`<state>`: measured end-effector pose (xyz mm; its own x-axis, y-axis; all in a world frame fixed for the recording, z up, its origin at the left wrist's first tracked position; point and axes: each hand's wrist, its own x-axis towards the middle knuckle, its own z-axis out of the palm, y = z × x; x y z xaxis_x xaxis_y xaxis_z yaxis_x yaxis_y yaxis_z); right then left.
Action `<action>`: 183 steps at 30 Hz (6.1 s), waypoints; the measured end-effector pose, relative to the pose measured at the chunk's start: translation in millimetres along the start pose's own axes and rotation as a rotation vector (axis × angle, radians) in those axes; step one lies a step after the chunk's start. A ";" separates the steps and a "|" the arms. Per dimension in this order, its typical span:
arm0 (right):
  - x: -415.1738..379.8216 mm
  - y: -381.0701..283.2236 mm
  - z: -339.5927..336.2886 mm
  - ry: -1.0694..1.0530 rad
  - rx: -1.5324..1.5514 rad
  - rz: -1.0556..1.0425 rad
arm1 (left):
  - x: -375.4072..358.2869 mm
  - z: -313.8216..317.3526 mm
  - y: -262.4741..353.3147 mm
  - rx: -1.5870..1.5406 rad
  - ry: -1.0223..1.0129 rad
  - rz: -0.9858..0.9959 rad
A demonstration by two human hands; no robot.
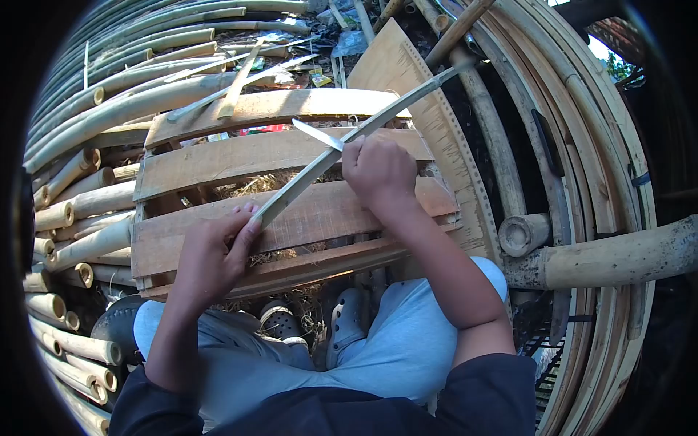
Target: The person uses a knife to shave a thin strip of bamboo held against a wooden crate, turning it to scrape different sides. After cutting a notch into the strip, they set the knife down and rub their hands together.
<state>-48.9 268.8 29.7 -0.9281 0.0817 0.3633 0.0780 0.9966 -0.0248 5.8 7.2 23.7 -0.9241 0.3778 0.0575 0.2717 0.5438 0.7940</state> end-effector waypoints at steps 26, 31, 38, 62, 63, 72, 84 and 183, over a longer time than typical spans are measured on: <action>-21.2 -16.5 -9.0 -0.177 0.108 -0.046 | 1.3 5.3 -7.1 -0.089 0.069 0.096; 8.1 3.2 -1.3 0.080 0.075 0.052 | 2.4 -4.4 5.0 -0.124 -0.058 -0.084; -22.4 -17.5 -0.4 -0.071 0.179 -0.093 | 1.0 3.8 -0.9 -0.100 0.027 0.049; 25.0 31.4 8.9 0.026 0.040 0.131 | 0.0 2.9 -4.3 -0.097 0.016 0.064; 23.5 28.3 8.0 0.030 0.040 0.129 | -0.6 3.1 -4.6 -0.099 0.019 0.048; 7.7 6.4 0.7 -0.083 0.063 0.086 | -0.3 7.4 -9.2 -0.078 0.025 0.068; 27.1 18.3 1.5 -0.055 0.016 0.153 | 0.5 3.7 -4.8 -0.116 -0.022 0.010; 19.4 48.4 -3.6 -0.193 0.192 0.192 | -4.9 16.6 -11.8 0.043 0.131 0.230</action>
<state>-61.8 318.7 38.9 -0.9564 0.2497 0.1518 0.2056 0.9441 -0.2575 11.6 11.4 4.1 -0.8629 0.3967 0.3131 0.4871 0.4876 0.7246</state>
